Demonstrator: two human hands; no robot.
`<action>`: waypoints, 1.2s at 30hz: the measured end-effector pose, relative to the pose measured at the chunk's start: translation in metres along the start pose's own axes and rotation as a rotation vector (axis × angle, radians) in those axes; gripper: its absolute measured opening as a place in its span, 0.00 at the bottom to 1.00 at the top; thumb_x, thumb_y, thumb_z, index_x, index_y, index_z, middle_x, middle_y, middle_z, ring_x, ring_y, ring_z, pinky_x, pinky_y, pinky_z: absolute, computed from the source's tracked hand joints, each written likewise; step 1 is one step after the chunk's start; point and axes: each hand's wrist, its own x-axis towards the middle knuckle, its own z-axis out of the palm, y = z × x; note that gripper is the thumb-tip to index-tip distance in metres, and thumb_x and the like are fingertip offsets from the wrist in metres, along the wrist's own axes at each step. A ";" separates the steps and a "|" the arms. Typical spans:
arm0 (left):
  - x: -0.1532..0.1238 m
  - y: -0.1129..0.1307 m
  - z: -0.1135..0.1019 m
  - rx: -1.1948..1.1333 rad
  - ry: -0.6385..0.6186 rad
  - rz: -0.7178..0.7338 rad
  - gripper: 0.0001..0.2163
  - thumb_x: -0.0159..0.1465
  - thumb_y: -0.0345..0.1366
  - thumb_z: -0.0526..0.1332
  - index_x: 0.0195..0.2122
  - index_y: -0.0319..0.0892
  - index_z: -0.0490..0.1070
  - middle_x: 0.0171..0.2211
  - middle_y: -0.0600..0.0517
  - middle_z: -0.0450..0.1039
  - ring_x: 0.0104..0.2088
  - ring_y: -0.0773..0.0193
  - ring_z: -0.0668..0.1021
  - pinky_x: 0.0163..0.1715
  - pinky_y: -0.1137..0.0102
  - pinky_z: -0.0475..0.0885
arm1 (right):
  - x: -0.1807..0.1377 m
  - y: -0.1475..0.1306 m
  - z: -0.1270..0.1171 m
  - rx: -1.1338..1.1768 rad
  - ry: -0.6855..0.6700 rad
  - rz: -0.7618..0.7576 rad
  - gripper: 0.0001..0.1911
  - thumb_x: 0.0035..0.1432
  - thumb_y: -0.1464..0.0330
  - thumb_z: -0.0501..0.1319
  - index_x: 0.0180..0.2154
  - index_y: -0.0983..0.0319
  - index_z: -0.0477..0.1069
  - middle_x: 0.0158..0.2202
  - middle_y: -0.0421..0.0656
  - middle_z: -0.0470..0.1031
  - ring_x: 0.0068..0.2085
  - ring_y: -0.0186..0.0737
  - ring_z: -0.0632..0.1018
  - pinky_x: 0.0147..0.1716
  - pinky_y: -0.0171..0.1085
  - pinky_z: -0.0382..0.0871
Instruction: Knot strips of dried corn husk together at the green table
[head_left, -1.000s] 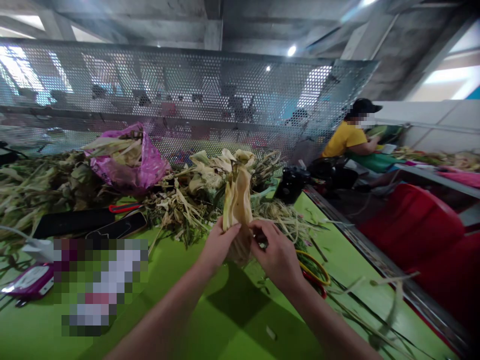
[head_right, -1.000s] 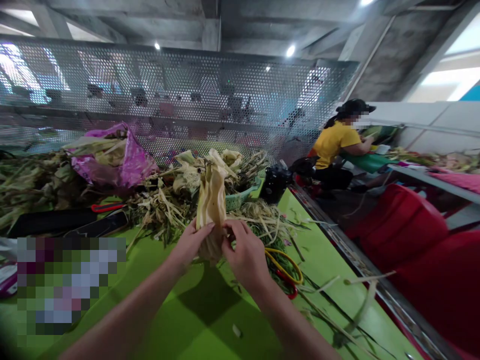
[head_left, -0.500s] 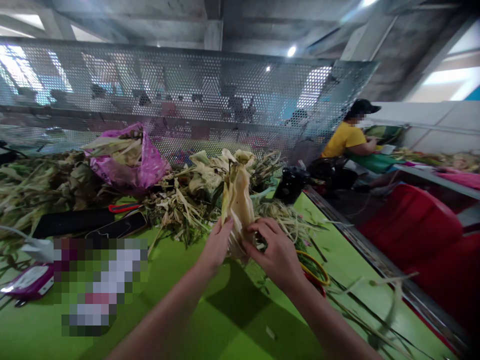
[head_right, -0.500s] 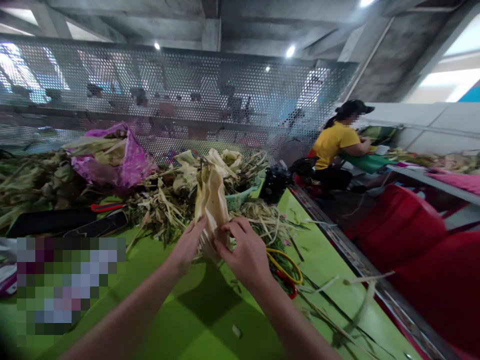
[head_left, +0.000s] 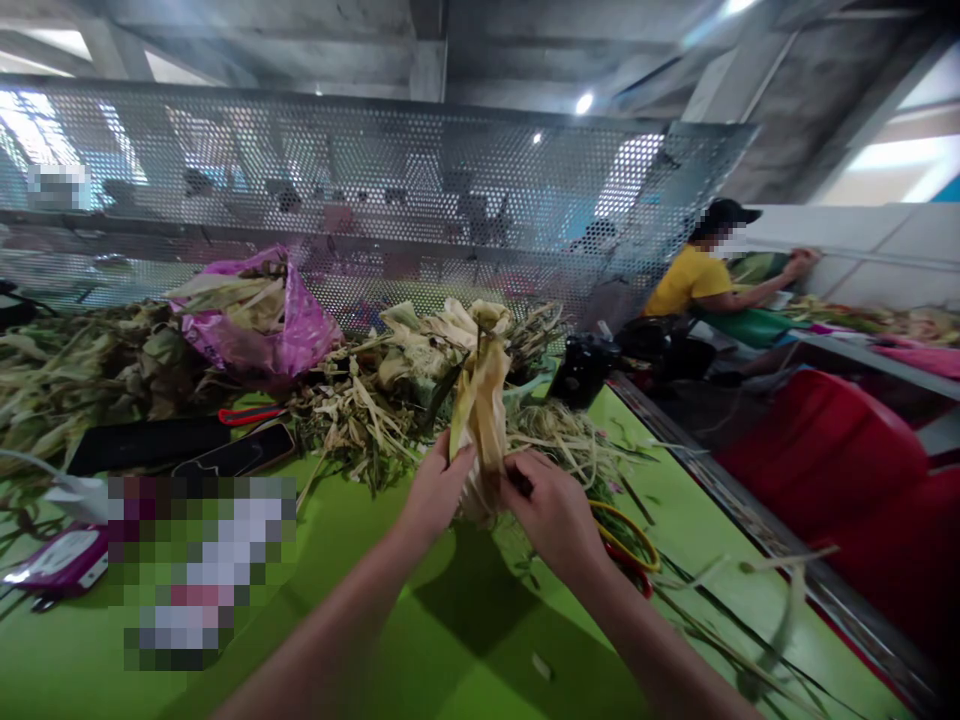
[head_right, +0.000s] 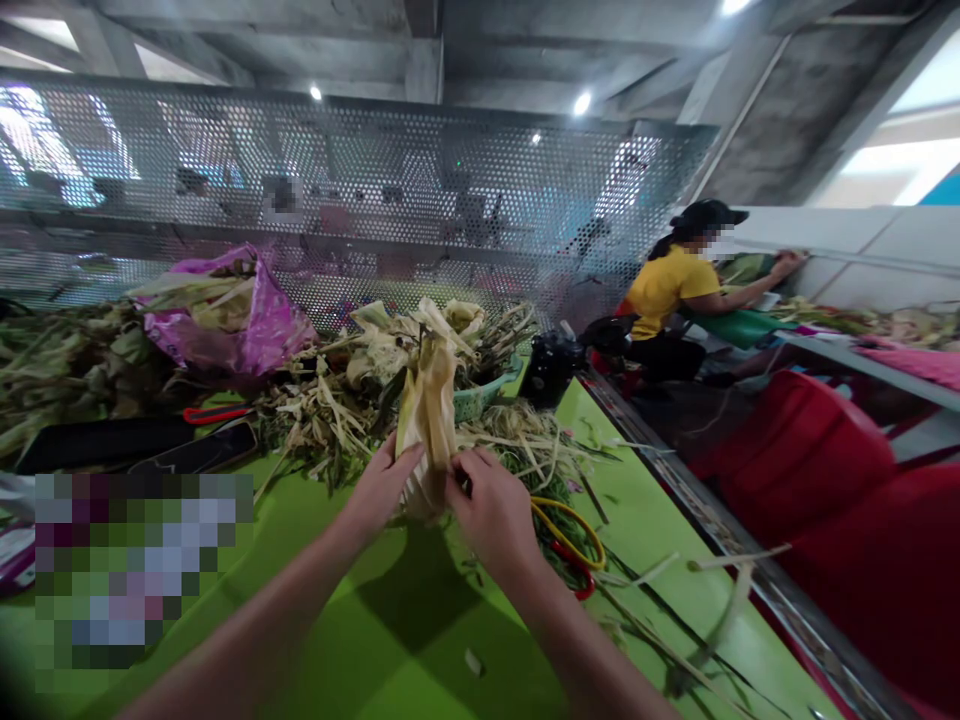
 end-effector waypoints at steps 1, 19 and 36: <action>0.000 0.001 0.000 -0.011 0.004 -0.007 0.16 0.59 0.41 0.58 0.47 0.41 0.70 0.43 0.45 0.75 0.42 0.57 0.76 0.45 0.67 0.68 | 0.001 0.002 0.000 0.057 -0.002 0.012 0.05 0.55 0.69 0.57 0.28 0.60 0.67 0.27 0.41 0.68 0.29 0.39 0.69 0.29 0.36 0.60; 0.012 0.005 -0.016 -0.264 0.297 -0.145 0.14 0.61 0.42 0.57 0.45 0.42 0.71 0.47 0.48 0.75 0.47 0.60 0.76 0.49 0.67 0.69 | 0.006 0.002 -0.005 1.178 0.083 0.365 0.11 0.52 0.64 0.64 0.40 0.57 0.75 0.42 0.41 0.77 0.43 0.43 0.75 0.45 0.38 0.66; 0.012 -0.002 -0.014 -0.295 0.349 -0.107 0.15 0.59 0.45 0.58 0.43 0.41 0.70 0.43 0.48 0.75 0.42 0.62 0.76 0.42 0.70 0.70 | 0.004 -0.006 -0.007 1.574 -0.083 0.372 0.04 0.47 0.71 0.55 0.24 0.60 0.67 0.23 0.41 0.63 0.29 0.38 0.67 0.32 0.38 0.65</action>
